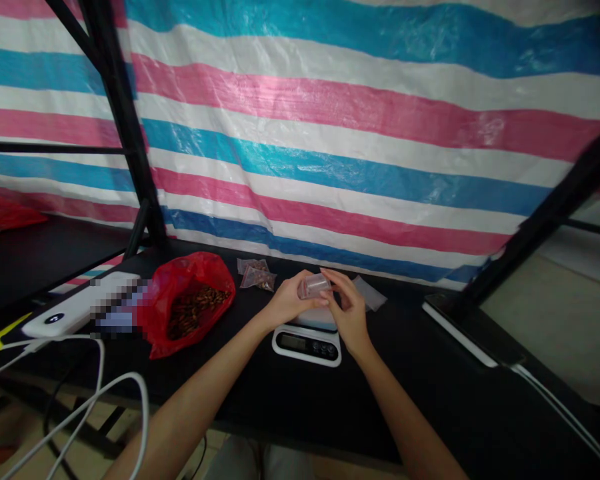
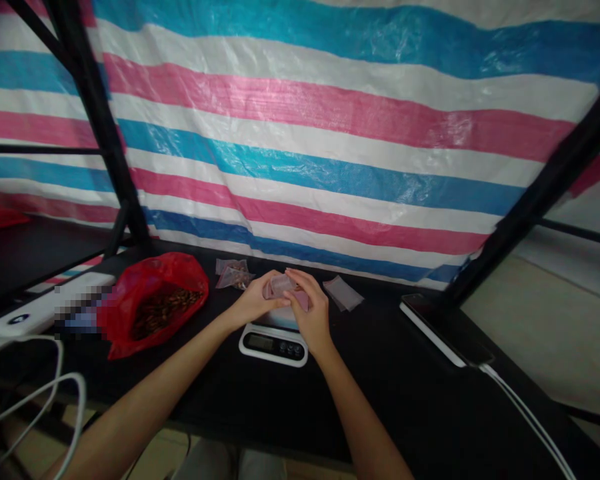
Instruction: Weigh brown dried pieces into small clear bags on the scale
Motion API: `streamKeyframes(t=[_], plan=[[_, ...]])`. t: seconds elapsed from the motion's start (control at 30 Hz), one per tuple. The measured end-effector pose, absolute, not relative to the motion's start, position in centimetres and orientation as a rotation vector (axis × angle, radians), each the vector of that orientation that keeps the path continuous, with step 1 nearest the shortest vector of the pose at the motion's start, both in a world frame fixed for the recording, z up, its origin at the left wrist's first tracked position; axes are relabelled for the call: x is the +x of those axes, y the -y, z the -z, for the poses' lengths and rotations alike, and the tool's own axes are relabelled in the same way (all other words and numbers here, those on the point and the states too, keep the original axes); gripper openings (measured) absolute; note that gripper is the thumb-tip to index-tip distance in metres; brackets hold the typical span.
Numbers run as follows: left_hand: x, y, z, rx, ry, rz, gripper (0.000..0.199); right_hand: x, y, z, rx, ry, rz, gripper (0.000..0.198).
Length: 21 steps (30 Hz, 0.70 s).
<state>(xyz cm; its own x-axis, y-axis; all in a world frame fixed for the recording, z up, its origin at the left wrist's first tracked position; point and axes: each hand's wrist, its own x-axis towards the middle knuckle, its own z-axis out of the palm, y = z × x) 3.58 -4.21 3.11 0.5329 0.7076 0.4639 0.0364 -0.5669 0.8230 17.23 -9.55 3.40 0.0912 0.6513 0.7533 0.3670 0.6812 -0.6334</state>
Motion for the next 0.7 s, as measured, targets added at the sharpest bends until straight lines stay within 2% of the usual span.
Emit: streamKeyframes(t=[0.23, 0.33, 0.47, 0.57, 0.7], plan=[[3.2, 3.9, -3.8, 2.336, -1.017, -1.231, 0.047, 17.9, 8.8, -2.9, -0.854, 1.222, -0.389, 0.031], [4.0, 3.8, -3.3, 2.355, -1.118, -1.29, 0.062, 18.5, 8.3, -2.6, -0.862, 1.087, -0.397, 0.032], [5.1, 4.4, -2.4, 2.422, -0.957, -1.16, 0.079, 19.5, 7.9, -2.4, -0.909, 0.987, -0.385, 0.044], [5.0, 4.9, -2.2, 2.415, -0.831, -1.089, 0.075, 20.2, 7.8, -2.3, -0.893, 0.959, -0.456, 0.058], [3.5, 5.2, -3.2, 2.311, -0.83, -1.224, 0.06, 20.5, 7.7, -2.3, -0.842, 0.933, -0.581, 0.043]])
